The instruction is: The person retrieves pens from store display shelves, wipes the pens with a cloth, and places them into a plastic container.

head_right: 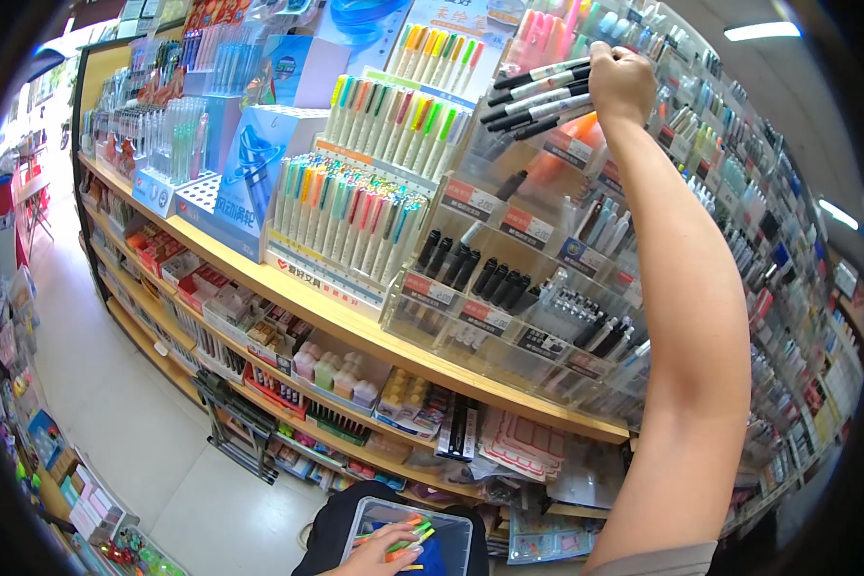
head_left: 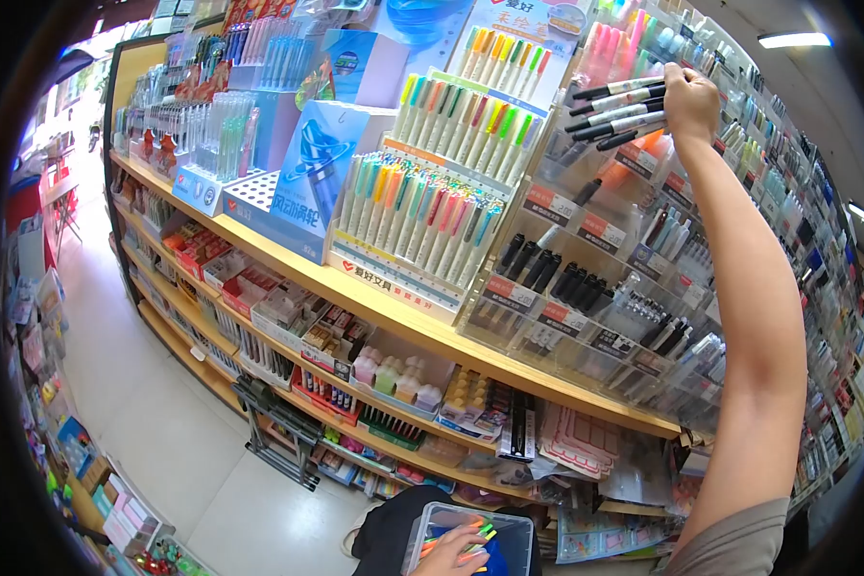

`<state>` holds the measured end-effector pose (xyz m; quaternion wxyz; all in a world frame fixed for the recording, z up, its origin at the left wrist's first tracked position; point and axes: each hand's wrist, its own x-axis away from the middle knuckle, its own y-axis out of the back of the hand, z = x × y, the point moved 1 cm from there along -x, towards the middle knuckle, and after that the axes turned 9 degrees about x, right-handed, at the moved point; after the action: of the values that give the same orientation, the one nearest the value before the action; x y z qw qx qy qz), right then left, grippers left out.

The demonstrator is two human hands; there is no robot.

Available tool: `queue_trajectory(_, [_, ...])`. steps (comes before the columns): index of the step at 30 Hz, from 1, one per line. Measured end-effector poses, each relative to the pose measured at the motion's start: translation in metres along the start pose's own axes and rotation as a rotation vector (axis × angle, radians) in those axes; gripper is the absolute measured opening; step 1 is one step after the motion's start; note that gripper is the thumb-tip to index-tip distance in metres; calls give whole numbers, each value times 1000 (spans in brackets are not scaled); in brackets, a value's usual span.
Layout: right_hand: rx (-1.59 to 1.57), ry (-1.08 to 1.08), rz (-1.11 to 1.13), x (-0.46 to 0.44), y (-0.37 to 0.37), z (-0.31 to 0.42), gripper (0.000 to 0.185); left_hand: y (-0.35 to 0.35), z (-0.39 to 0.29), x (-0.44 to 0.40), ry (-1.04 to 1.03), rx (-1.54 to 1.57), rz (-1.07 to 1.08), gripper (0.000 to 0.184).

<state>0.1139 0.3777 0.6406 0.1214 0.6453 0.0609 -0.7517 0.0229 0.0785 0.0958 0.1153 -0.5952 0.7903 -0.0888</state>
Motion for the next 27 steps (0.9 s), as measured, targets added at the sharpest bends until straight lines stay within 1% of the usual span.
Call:
queue_trajectory(3, [-122, -125, -34, -11, 5, -18, 37, 1, 25, -3, -52, 81, -13, 26])
queue_trajectory(4, [-191, -143, -21, -7, 16, -16, 37, 3, 20, -4, -104, -11, -35, 24])
queue_trajectory(5, [-227, -118, -27, -9, 19, -23, 38, 5, -9, -3, -283, -206, -149, 20])
queue_trajectory(7, [-307, -69, 39, 8, 34, -28, 33, 5, -31, -3, 18, 374, -72, 36])
queue_trajectory(9, [-646, -106, 329, 44, 54, -37, 22, 13, -29, -5, -87, 254, -95, 33])
queue_trajectory(11, [-492, 142, 402, 114, 93, -24, 27, 21, -20, -6, -95, 203, -210, 39])
queue_trajectory(13, [-406, 191, 617, 192, 119, -35, 29, 22, -28, -5, -207, 308, -247, 45])
queue_trajectory(14, [-411, 122, 790, 234, 134, -41, 33, 23, -24, -6, -248, 381, -256, 44])
queue_trajectory(15, [-380, -26, 897, 273, 151, -42, 33, 24, -20, -7, -301, 454, -266, 43])
queue_trajectory(17, [-408, -187, 1058, 352, 171, -63, 31, 22, -20, -5, -370, 512, -242, 44])
queue_trajectory(18, [-418, -213, 1082, 391, 178, -75, 32, 21, -20, -3, -376, 517, -234, 44])
queue_trajectory(19, [-364, -301, 1163, 414, 191, -74, 31, 19, -20, -2, -383, 521, -227, 44])
queue_trajectory(20, [-357, -298, 1175, 443, 196, -84, 30, 17, -20, -1, -374, 521, -225, 44])
queue_trajectory(22, [-331, -407, 1180, 479, 207, -79, 28, 13, -21, -1, -353, 517, -214, 43])
queue_trajectory(23, [-313, -436, 1222, 492, 211, -75, 30, 12, -20, -1, -350, 499, -207, 43])
queue_trajectory(25, [-169, -378, 1462, 505, 222, -67, 34, 9, -18, -5, -346, 464, -188, 42])
queue_trajectory(26, [-211, -320, 1530, 507, 226, -68, 35, 7, -22, -4, -297, 418, -194, 43])
queue_trajectory(27, [-253, -257, 1599, 509, 229, -69, 38, 6, -21, -4, -300, 390, -181, 43])
